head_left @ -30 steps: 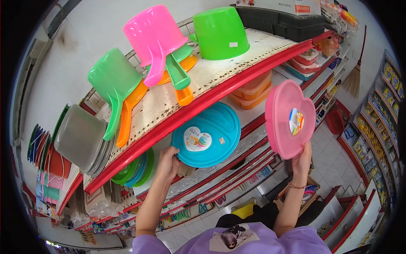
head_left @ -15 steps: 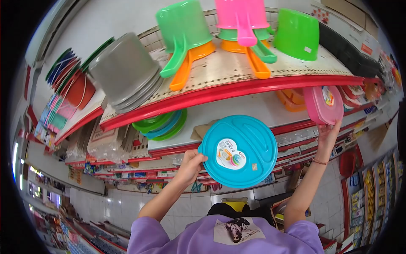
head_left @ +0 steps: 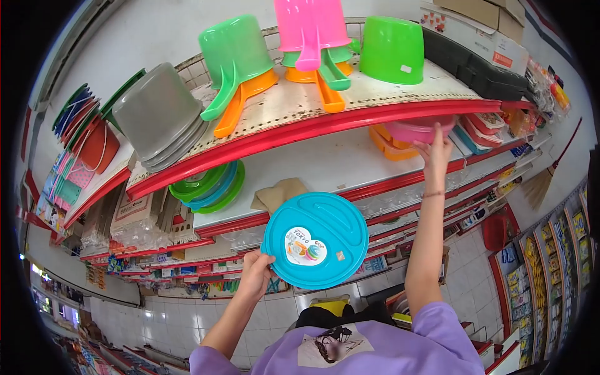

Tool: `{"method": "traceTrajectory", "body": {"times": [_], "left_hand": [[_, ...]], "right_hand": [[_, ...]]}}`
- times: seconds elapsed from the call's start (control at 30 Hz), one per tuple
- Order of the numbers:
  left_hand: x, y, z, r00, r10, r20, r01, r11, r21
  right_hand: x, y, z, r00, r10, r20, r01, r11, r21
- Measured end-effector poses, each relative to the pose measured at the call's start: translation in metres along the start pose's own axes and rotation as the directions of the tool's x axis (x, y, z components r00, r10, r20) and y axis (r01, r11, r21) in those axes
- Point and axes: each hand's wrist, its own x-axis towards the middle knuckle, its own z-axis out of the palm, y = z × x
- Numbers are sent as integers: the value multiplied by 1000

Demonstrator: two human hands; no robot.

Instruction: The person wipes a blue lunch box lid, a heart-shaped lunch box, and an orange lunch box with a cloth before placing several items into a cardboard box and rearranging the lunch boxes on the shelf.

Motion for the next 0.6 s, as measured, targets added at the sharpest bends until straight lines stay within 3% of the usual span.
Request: {"method": "traceTrajectory", "body": {"times": [0.2, 0.27, 0.3, 0.33, 0.4, 0.47, 0.53, 0.6], "left_hand": [[-12, -14, 6, 999, 34, 12, -34, 998, -52], [-17, -13, 15, 999, 54, -3, -54, 995, -78], [-19, -12, 19, 998, 70, -12, -70, 993, -91], [-21, -10, 23, 996, 89, -18, -91, 991, -103], [-23, -13, 27, 991, 126, -35, -129, 988, -80], [-21, -20, 30, 983, 184, -28, -184, 983, -14], [-21, -31, 48, 959, 283, 24, -284, 951, 122], [-26, -47, 63, 914, 387, 123, -405, 878, 255]], "right_hand": [[6, 11, -4, 997, -34, -71, 10, 950, -312], [-18, 10, -19, 998, -65, -3, 61, 949, -309], [-44, 10, -30, 979, 87, 186, -27, 952, -303], [-76, 9, -41, 902, 227, 367, -111, 944, -310], [-149, -3, -55, 617, 438, 654, -320, 899, -300], [-207, -3, -61, 580, 316, 751, -433, 900, -44], [-234, -4, -70, 702, 339, 627, -509, 854, 108], [-242, 8, -86, 787, 496, 366, -566, 818, 108]]}}
